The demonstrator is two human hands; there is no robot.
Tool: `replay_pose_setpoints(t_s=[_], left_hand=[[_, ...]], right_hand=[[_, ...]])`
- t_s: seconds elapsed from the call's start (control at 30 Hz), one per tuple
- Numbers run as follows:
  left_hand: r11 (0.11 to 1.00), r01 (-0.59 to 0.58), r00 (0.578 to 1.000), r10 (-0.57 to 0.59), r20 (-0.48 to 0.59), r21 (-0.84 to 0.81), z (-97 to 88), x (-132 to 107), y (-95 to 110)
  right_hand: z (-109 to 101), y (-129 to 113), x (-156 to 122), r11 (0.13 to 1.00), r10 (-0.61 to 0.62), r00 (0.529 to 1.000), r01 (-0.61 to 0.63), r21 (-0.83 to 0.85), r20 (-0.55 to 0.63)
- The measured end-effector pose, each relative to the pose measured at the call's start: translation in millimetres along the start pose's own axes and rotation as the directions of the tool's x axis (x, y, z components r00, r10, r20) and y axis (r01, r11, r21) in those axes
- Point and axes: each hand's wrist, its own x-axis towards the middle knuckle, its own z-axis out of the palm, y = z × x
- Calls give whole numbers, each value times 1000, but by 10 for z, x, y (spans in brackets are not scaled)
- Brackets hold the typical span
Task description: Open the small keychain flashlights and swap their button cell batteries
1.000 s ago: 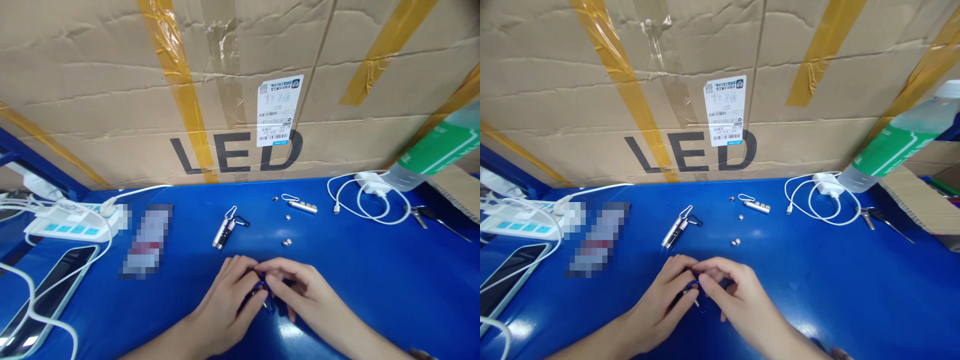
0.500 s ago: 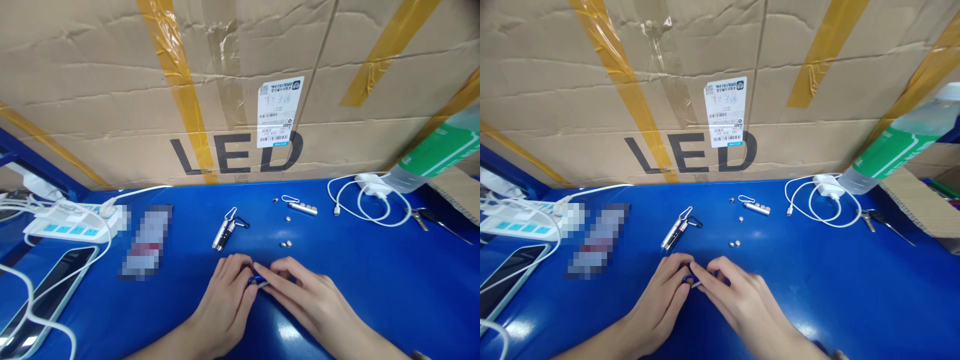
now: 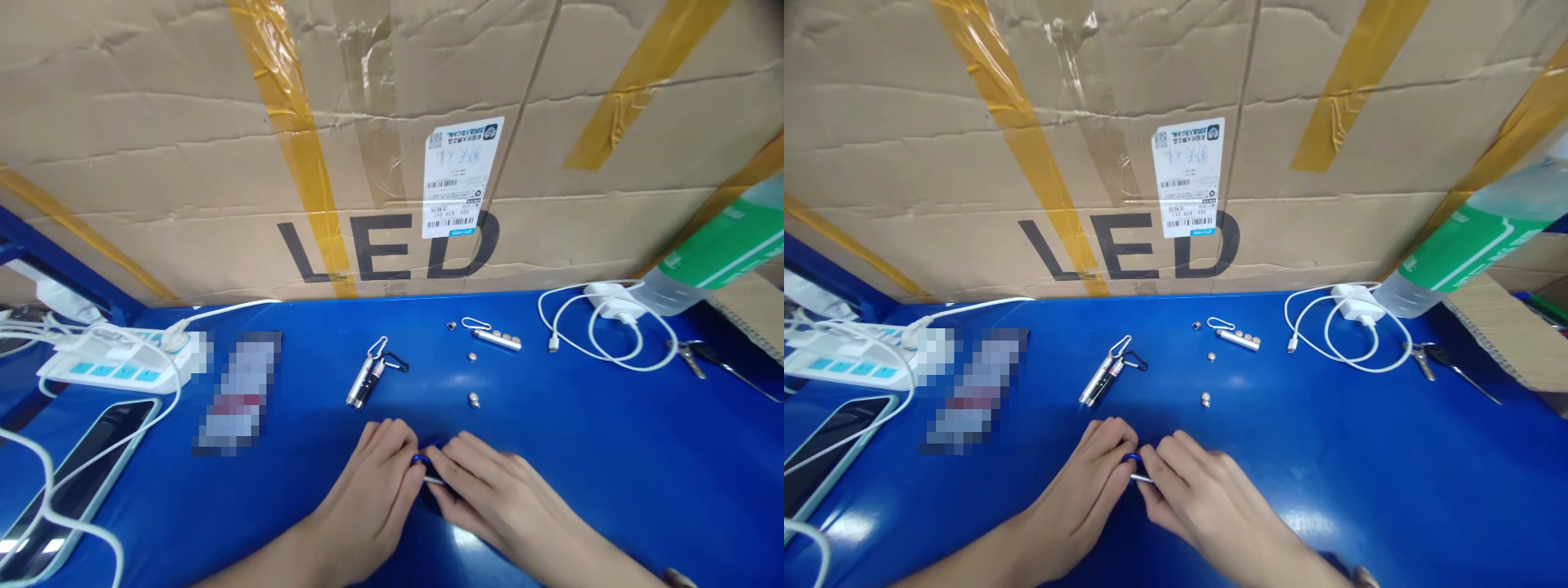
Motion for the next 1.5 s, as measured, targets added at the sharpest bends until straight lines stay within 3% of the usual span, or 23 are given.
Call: replay_pose_setpoints(t_s=[0.23,0.53,0.67,0.83,0.93,1.1,1.2,1.3,1.37,1.5], left_hand=[[999,-46,999,46,0,8,21,-6,-18],[995,34,999,-35,-7,-96,-32,-7,14],[989,15,1000,-18,-19,-147,-31,-13,32],[988,-95,995,90,-47,-119,8,-32,34],[988,-91,995,86,-44,-125,3,-27,34],[985,-95,995,90,-40,-145,-16,-22,38],[991,-102,995,102,1,-86,4,-27,50],[976,-217,974,214,74,32,40,-27,65],[964,-260,965,258,37,63,58,-19,65],[1000,-26,983,28,-179,14,64,20,23]], right_hand=[[-14,-22,13,998,15,995,-9,61,-101],[-48,10,-19,994,86,988,-76,81,-126],[-66,-22,-21,991,114,985,-104,81,-128],[-99,-64,0,995,86,982,-75,69,-170],[-121,-62,12,996,80,980,-70,60,-181],[-131,-50,-10,997,-43,980,29,-78,-193],[-133,-28,-37,993,-62,980,43,-106,-187],[-149,58,-42,995,-6,981,-14,-101,-196],[-171,161,-28,984,67,973,-100,-145,-219],[-226,400,2,903,254,937,-319,-288,-241]])
